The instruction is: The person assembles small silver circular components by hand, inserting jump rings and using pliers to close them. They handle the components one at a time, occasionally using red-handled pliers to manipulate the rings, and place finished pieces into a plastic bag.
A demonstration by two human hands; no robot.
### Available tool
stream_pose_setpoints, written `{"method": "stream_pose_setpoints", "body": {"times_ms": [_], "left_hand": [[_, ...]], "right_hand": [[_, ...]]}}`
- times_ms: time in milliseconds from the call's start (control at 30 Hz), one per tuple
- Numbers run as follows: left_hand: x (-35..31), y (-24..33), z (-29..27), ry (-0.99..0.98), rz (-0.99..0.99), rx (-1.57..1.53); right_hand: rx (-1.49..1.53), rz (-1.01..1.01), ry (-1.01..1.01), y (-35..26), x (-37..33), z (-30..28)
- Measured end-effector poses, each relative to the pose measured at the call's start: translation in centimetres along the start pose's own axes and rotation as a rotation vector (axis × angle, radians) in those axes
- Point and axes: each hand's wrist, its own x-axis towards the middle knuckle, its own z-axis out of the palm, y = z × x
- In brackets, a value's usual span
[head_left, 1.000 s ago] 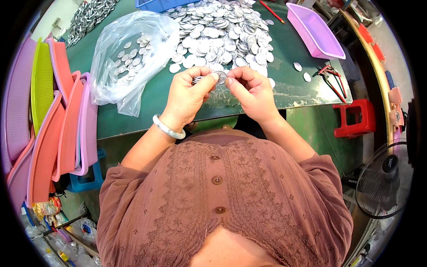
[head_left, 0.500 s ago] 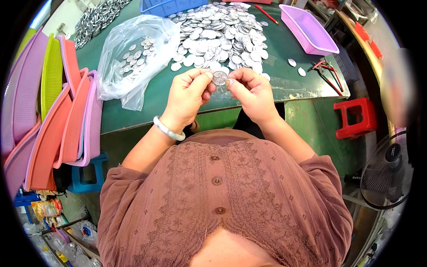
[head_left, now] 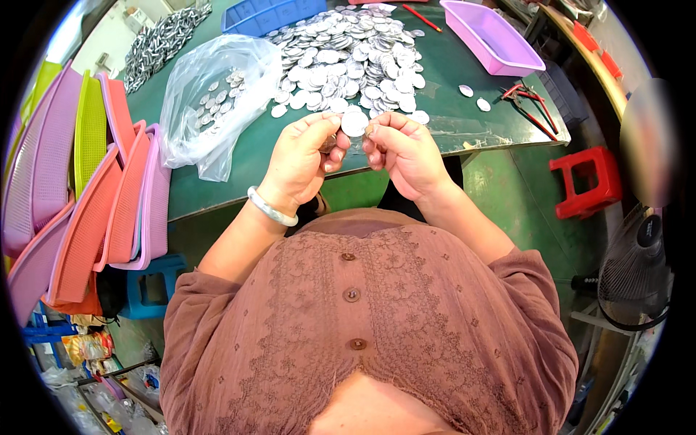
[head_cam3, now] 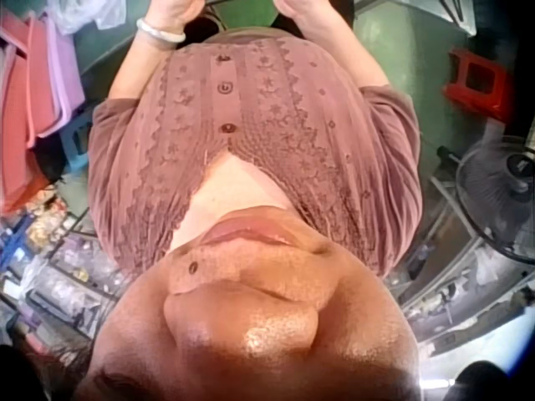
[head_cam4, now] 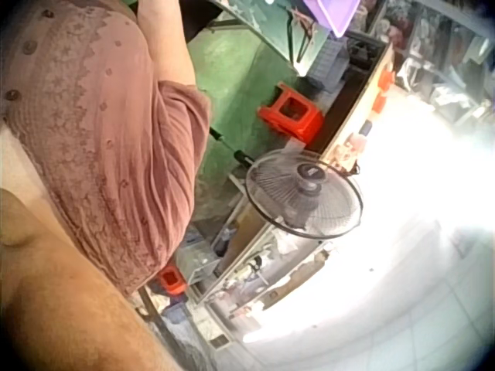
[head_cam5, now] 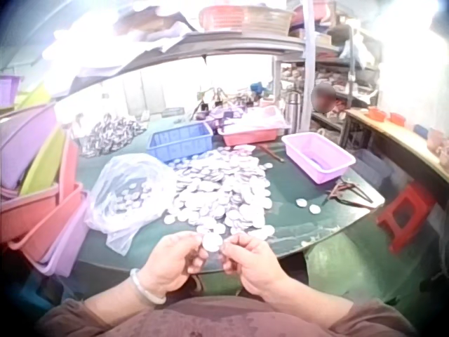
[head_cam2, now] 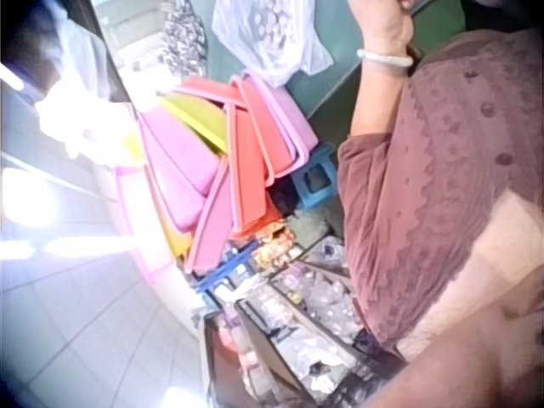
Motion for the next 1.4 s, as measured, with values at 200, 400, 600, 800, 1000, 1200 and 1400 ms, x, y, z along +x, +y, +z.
{"method": "stream_pose_setpoints", "body": {"times_ms": [200,400,600,800,1000,1200,1400], "left_hand": [[0.0,-0.2,0.8,-0.01,-0.02,-0.063],[-0.1,-0.2,1.3,0.022,-0.021,-0.045],[0.1,-0.6,2.0,0.085,-0.001,0.003],[0.2,-0.9,2.6,0.122,-0.01,0.038],[0.5,-1.6,3.5,0.136,-0.034,0.072],[1.6,-2.6,3.3,0.156,-0.095,0.103],[3.5,-3.9,2.7,0.203,-0.181,-0.117]], "right_hand": [[0.054,0.004,0.003,-0.2,-0.2,-0.5],[0.038,-0.049,-0.008,-0.3,-0.6,-0.8],[0.068,-0.07,-0.038,-0.5,-1.1,-1.5],[0.077,-0.069,-0.056,-0.5,-1.1,-2.7],[-0.079,-0.099,-0.066,-0.5,-1.1,-3.8],[-0.626,-0.248,-0.037,-1.4,0.3,-7.6],[-0.984,-0.485,0.186,-3.2,2.4,-11.6]]}}
